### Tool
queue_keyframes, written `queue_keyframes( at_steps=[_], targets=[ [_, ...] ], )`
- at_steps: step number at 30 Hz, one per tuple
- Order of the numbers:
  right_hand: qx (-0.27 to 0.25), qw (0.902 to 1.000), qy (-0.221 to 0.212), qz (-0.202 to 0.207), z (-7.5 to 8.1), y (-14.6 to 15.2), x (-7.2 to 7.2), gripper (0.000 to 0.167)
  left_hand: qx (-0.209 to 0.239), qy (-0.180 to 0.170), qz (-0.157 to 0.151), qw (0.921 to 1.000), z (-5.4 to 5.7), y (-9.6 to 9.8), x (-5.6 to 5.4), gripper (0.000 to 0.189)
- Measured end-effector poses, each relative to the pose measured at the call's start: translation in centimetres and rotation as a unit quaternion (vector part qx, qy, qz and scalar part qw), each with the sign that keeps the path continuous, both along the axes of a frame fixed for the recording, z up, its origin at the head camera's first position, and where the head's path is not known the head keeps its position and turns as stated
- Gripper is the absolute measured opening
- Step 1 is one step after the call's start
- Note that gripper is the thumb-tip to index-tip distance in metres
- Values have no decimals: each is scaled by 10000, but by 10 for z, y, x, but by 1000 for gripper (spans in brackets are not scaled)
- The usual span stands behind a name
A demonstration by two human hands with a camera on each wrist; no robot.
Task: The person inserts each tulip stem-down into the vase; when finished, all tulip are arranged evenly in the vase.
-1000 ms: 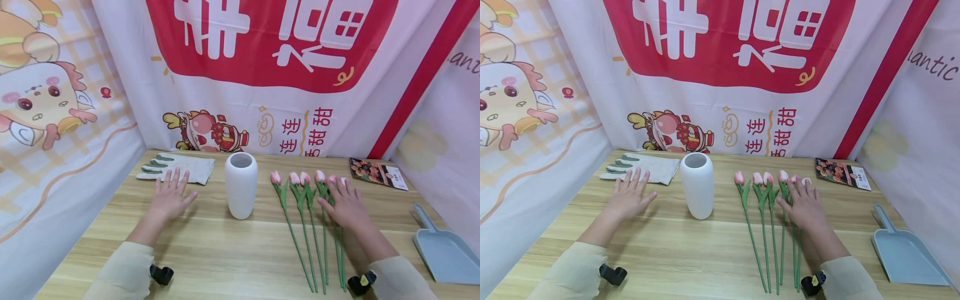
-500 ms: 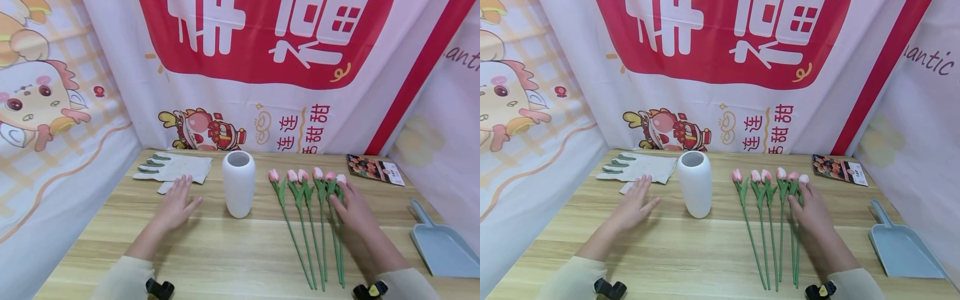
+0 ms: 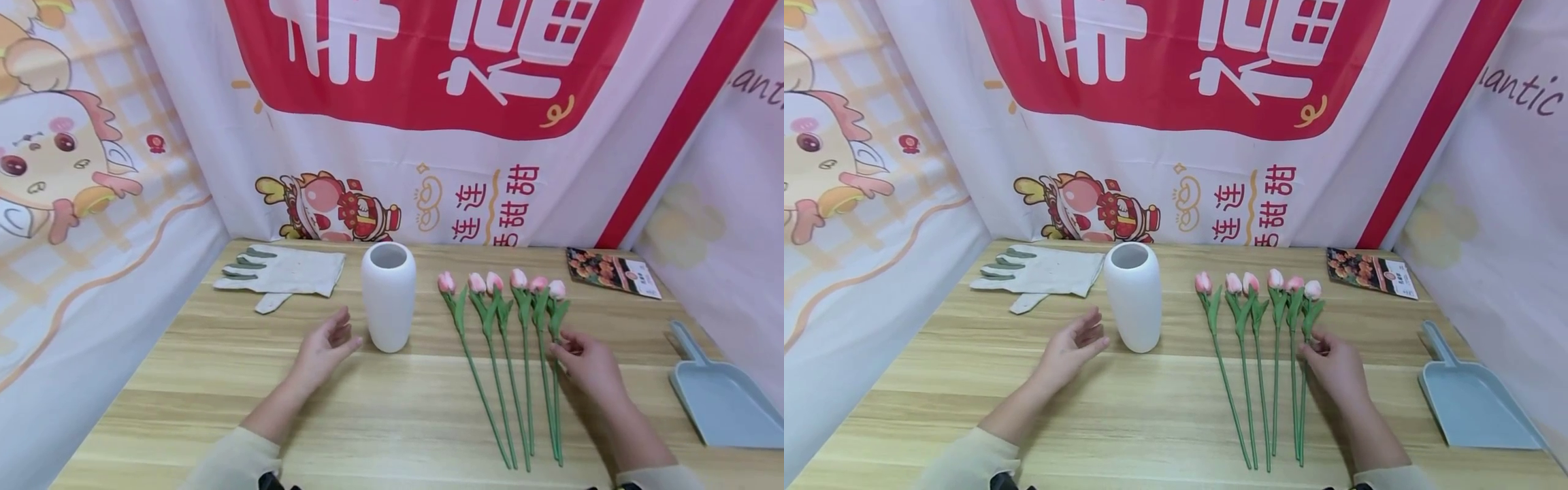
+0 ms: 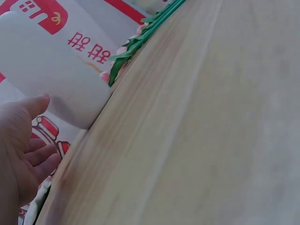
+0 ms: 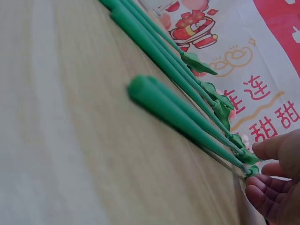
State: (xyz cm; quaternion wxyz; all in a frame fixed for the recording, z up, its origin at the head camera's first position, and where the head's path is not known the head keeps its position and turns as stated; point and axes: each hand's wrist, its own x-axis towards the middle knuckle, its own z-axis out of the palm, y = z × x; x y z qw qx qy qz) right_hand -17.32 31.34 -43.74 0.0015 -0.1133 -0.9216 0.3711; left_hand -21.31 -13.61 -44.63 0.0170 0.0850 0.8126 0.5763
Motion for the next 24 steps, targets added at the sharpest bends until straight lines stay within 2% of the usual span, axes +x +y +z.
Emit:
queue_keyframes(
  at_steps=[3,7,14,19,24],
  targets=[
    [92,9999,-125,-39,-4,1,0,60,178,-7,55,9998,-4,7,1,76],
    [343,9992,-168,106,-6,3,0,61,370,88,166,9991,-10,18,2,73],
    [512,9979,-346,198,-7,5,0,56,600,449,84,9972,-19,33,4,56],
    [201,9988,-447,44,-7,4,-1,56,665,490,336,9960,-23,35,4,51],
    [-260,9980,-551,-146,-7,4,-1,53,705,424,431,9957,-23,36,4,49]
  ],
)
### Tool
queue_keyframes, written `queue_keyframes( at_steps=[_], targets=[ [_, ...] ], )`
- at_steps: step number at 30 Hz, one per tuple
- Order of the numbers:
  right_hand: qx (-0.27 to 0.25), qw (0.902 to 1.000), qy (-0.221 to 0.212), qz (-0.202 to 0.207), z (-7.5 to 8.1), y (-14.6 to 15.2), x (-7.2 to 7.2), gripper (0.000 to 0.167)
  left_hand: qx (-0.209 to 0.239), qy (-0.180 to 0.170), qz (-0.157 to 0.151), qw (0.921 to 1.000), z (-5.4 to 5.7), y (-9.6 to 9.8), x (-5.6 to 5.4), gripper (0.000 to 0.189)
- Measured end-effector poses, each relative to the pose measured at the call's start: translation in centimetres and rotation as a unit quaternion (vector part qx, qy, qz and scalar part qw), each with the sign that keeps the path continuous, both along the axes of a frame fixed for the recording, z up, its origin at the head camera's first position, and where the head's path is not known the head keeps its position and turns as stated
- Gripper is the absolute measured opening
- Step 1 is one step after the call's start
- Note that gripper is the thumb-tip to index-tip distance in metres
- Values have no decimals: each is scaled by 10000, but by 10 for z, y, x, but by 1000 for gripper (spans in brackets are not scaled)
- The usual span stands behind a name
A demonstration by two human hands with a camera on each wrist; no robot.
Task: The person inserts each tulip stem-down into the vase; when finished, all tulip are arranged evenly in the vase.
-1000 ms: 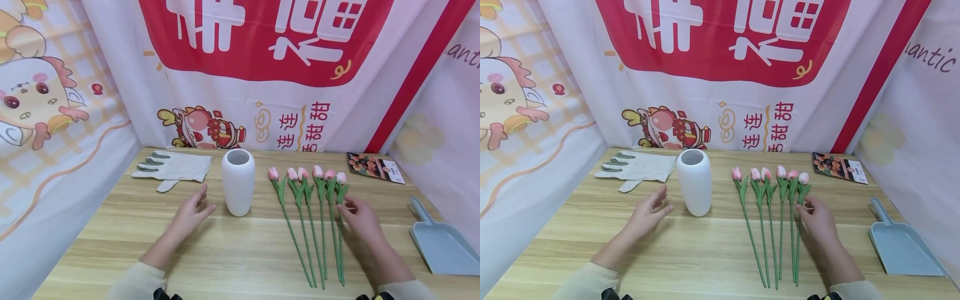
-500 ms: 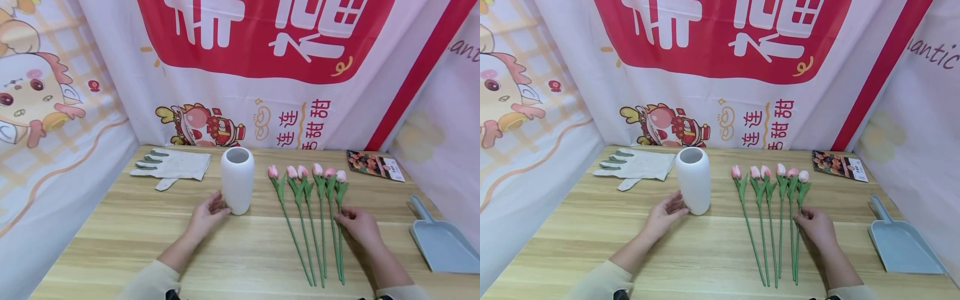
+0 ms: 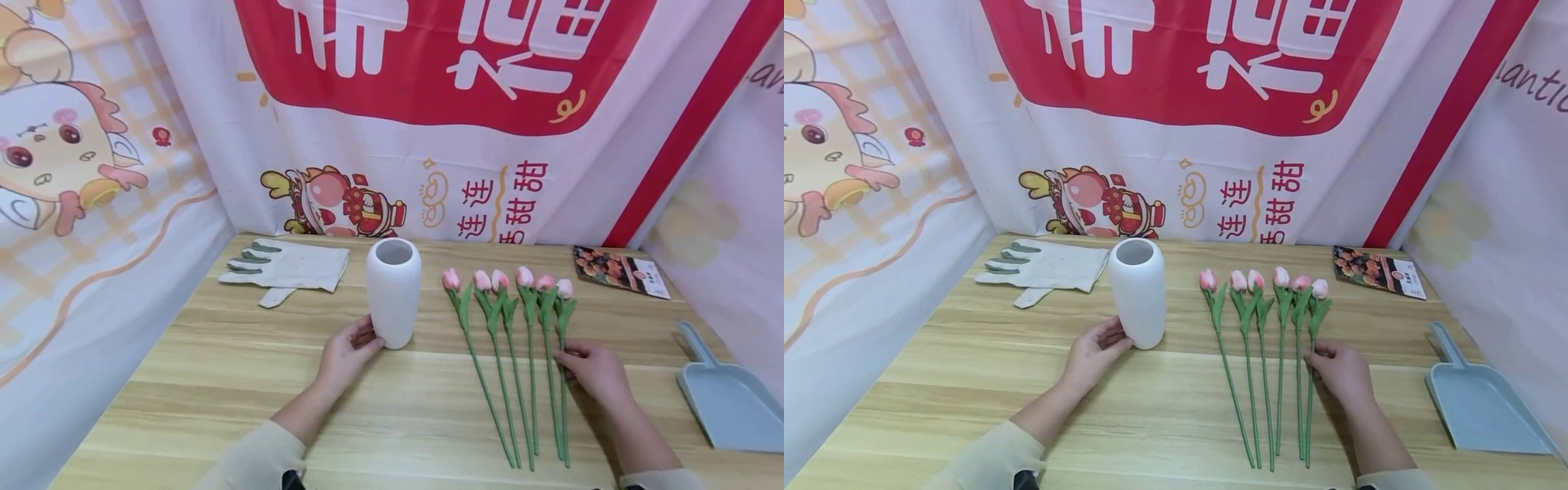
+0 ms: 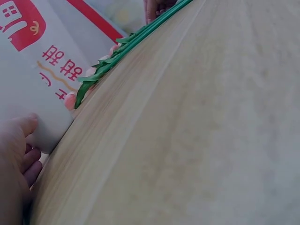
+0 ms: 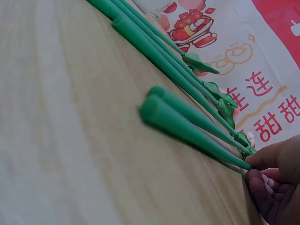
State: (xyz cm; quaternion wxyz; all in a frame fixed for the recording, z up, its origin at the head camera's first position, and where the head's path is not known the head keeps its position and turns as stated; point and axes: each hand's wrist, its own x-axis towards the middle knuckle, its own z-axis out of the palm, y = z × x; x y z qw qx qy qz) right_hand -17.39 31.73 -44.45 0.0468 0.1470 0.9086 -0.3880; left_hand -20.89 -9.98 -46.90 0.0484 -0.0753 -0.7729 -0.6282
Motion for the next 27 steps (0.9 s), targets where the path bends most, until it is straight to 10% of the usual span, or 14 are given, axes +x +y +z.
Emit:
queue_keyframes(
  at_steps=[17,24,27],
  targets=[
    [-974,9923,568,-506,31,-12,-10,54,-100,31,-6,9999,0,0,1,49],
    [-2232,9646,820,-1138,43,-42,-26,56,-80,65,1,9999,-1,0,0,48],
    [-2993,9364,1012,-1526,49,-58,-33,52,-83,81,-19,9999,-1,0,0,48]
  ],
)
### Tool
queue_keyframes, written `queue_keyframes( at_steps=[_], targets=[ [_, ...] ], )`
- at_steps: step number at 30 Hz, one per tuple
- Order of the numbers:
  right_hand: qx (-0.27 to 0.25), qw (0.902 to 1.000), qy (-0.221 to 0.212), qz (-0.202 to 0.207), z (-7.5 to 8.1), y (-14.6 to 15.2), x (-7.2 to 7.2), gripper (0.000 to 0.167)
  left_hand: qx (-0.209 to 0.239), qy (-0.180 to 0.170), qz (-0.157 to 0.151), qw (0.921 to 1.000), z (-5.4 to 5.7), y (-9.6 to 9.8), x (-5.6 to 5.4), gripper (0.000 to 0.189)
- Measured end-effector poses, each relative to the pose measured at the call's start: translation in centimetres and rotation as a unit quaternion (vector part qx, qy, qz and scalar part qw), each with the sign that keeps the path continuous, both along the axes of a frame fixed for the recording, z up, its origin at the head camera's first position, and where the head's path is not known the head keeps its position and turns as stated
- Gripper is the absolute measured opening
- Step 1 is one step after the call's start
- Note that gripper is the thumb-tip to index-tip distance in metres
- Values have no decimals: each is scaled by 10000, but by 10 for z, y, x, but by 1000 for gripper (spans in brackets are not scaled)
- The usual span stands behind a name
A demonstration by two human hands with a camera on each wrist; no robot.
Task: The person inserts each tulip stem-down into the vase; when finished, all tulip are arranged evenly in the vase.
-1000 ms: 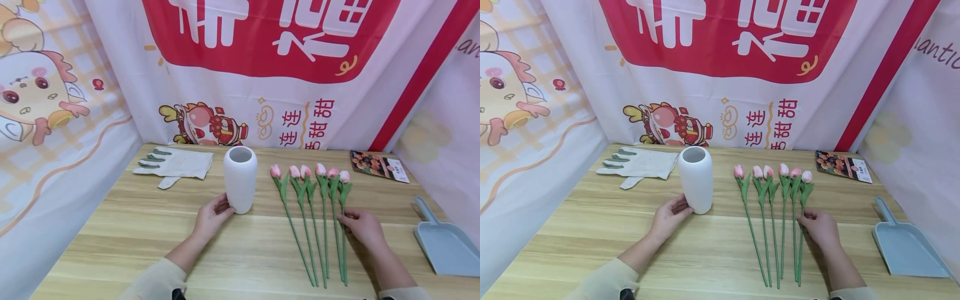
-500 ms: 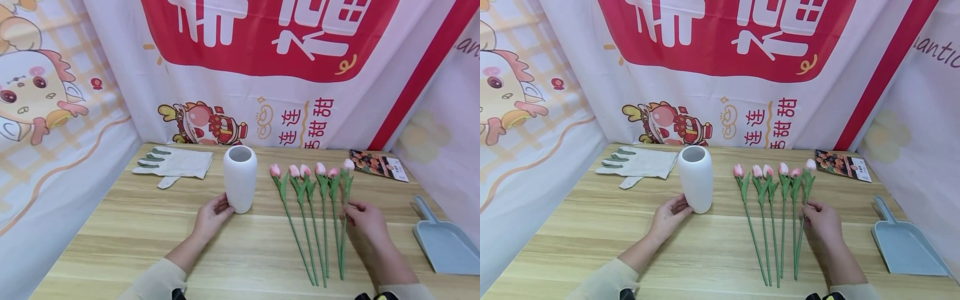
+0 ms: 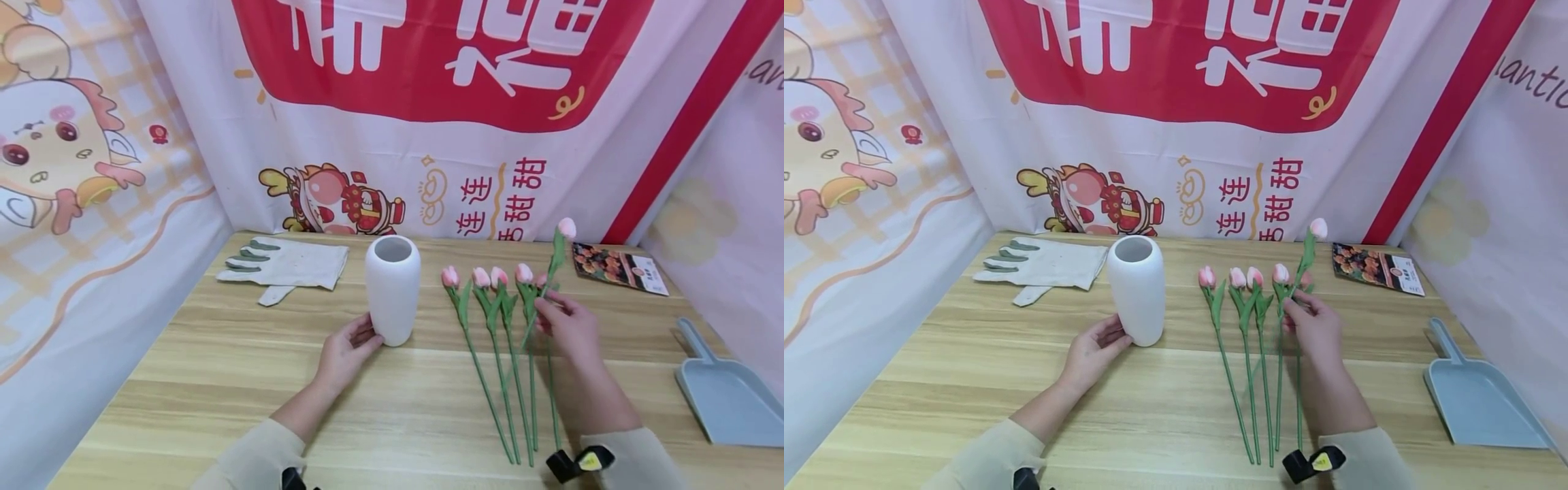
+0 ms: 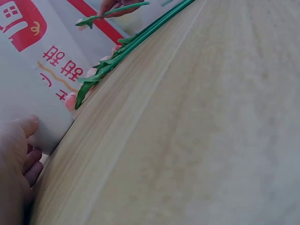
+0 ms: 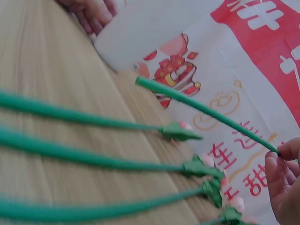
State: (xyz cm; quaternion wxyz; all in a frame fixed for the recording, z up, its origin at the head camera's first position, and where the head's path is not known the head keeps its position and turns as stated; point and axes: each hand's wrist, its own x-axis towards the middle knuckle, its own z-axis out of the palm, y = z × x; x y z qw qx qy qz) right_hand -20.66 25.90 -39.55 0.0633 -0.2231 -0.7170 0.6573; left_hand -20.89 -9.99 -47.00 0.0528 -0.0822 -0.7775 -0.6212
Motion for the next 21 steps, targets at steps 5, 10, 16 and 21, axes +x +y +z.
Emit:
queue_keyframes(
  at_steps=[5,10,16,21],
  targets=[
    [-1093,9905,709,-436,13,-29,-12,21,3,-16,-2,10000,1,0,0,48],
    [-1622,9775,1242,-529,29,-53,-20,15,-27,-57,-13,10000,2,0,0,48],
    [-1927,9677,1560,-462,54,-73,-25,17,-20,-38,-62,10000,1,0,0,49],
    [-2305,9531,1873,-578,80,-89,-31,20,-16,-57,-61,10000,1,-1,1,49]
  ],
)
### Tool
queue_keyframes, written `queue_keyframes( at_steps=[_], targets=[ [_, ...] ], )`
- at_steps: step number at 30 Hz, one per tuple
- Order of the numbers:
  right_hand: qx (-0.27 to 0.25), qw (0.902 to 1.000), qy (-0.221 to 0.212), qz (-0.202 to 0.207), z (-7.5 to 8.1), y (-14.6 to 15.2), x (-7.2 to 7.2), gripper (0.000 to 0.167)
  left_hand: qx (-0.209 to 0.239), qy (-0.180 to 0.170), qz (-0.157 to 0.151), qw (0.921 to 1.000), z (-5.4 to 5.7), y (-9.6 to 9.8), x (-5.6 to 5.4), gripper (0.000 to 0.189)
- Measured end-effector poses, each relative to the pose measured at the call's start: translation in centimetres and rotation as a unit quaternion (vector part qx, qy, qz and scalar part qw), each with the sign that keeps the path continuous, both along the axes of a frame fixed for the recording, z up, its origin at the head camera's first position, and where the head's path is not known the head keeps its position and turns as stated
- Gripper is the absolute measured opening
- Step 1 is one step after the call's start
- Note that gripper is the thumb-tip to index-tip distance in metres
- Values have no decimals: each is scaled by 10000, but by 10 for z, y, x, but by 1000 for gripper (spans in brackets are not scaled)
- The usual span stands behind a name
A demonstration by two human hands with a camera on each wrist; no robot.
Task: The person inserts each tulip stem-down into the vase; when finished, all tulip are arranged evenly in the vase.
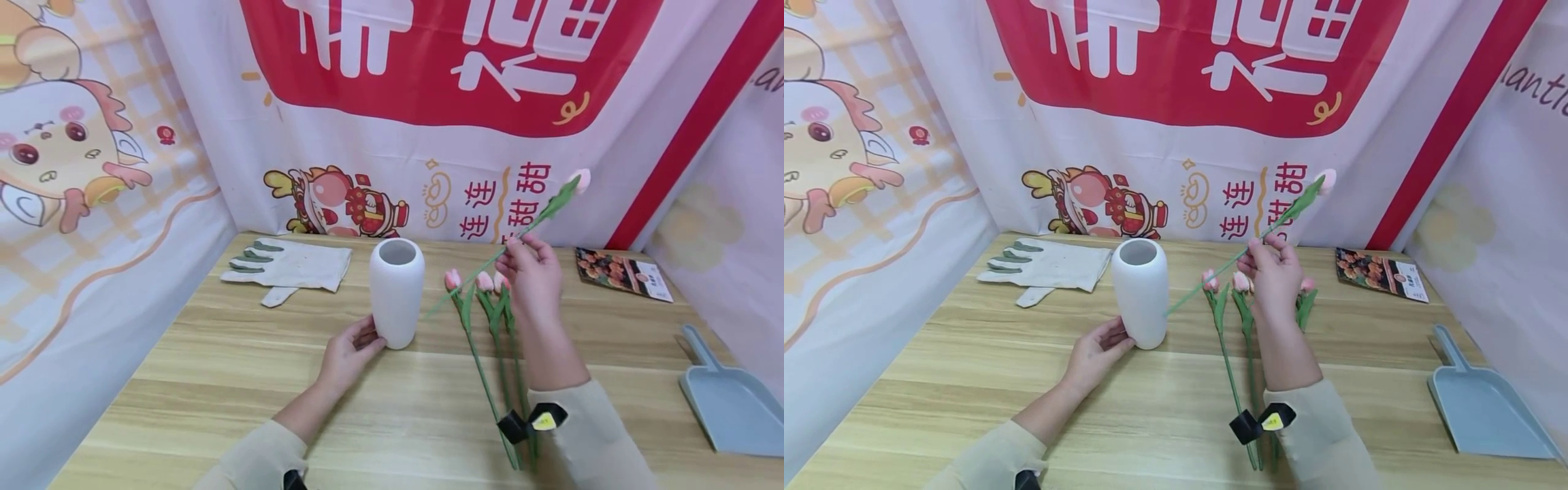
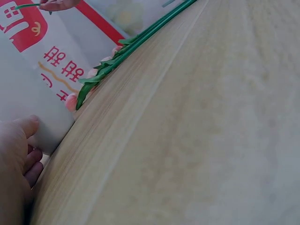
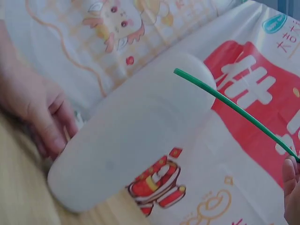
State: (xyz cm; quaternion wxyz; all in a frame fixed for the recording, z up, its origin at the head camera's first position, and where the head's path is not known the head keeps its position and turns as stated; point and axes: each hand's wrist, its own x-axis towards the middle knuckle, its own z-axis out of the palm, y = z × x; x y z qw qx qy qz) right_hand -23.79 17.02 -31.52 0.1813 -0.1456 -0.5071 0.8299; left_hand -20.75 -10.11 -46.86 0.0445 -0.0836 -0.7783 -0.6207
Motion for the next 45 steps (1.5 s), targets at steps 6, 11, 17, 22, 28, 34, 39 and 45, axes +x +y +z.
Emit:
queue_keyframes(
  at_steps=[6,11,17,22,28,34,39,45],
  targets=[
    [-447,9985,301,-139,24,-14,-8,23,33,-61,26,10000,-1,0,0,49],
    [-667,9961,534,-219,35,-20,-14,26,67,-43,13,10000,-2,0,-1,49],
    [-947,9918,738,-438,38,-25,-19,27,28,-25,3,10000,-2,0,-1,49],
    [-827,9907,890,-606,33,-28,-21,27,45,26,12,10000,-2,0,0,47],
    [-314,9914,1120,-601,22,-39,-24,26,54,-26,50,10000,-1,0,0,48],
    [320,9880,1431,-487,18,-54,-20,20,16,-22,49,10000,-1,0,0,48],
    [722,9830,1641,-399,20,-62,-16,20,-2,22,48,10000,0,0,0,47],
    [1136,9733,1989,-106,23,-69,-14,24,-25,23,40,10000,0,0,0,47]
  ],
)
